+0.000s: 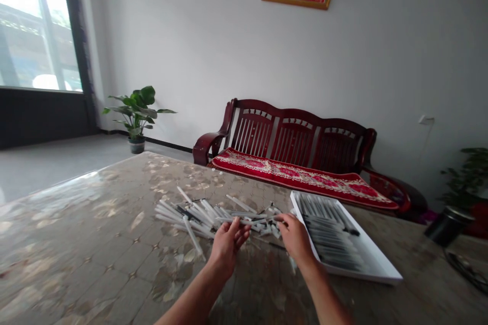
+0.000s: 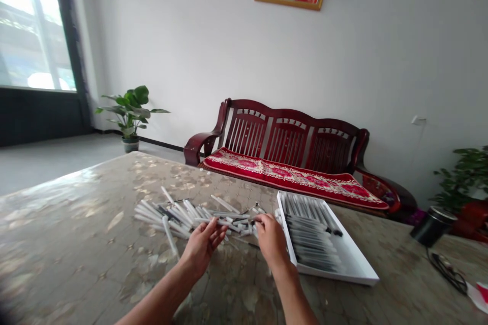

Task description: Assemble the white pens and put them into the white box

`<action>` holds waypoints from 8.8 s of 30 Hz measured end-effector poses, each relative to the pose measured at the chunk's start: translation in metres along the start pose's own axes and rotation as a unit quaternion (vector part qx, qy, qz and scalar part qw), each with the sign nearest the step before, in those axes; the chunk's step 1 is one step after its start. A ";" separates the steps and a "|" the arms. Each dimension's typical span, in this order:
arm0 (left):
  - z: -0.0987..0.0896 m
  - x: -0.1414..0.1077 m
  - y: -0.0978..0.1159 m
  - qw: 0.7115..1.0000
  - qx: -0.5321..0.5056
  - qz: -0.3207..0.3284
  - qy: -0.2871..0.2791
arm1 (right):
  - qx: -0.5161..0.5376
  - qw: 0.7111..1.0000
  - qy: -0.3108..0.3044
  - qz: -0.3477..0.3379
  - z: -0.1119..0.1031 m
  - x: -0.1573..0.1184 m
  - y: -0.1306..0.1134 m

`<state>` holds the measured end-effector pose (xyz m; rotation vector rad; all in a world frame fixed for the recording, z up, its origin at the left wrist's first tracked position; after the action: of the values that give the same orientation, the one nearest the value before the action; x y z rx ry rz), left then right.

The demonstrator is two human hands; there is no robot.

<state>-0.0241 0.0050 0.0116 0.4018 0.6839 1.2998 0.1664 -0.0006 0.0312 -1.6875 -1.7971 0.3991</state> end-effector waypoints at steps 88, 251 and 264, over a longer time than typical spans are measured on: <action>0.006 -0.019 -0.022 0.978 0.126 0.044 -0.161 | 0.480 0.873 -0.022 0.086 0.036 -0.023 -0.021; -0.002 -0.002 -0.009 0.999 -0.031 0.012 0.031 | 0.321 0.944 0.075 -0.013 0.019 -0.023 -0.027; 0.007 -0.012 -0.012 0.996 -0.068 -0.045 -0.024 | 0.320 0.945 0.054 -0.035 0.046 -0.028 -0.038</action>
<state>-0.0117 -0.0084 0.0119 0.2862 0.5635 1.2397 0.1073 -0.0234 0.0137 -1.1588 -1.4277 0.7497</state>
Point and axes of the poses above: each hand's wrist, its own x-axis towards the middle knuckle, its own z-axis out of the palm, y = z × x, the point moved 1 cm from there along x, towards the middle knuckle, and after that the axes turned 9 degrees about -y, right-handed, at the moved point
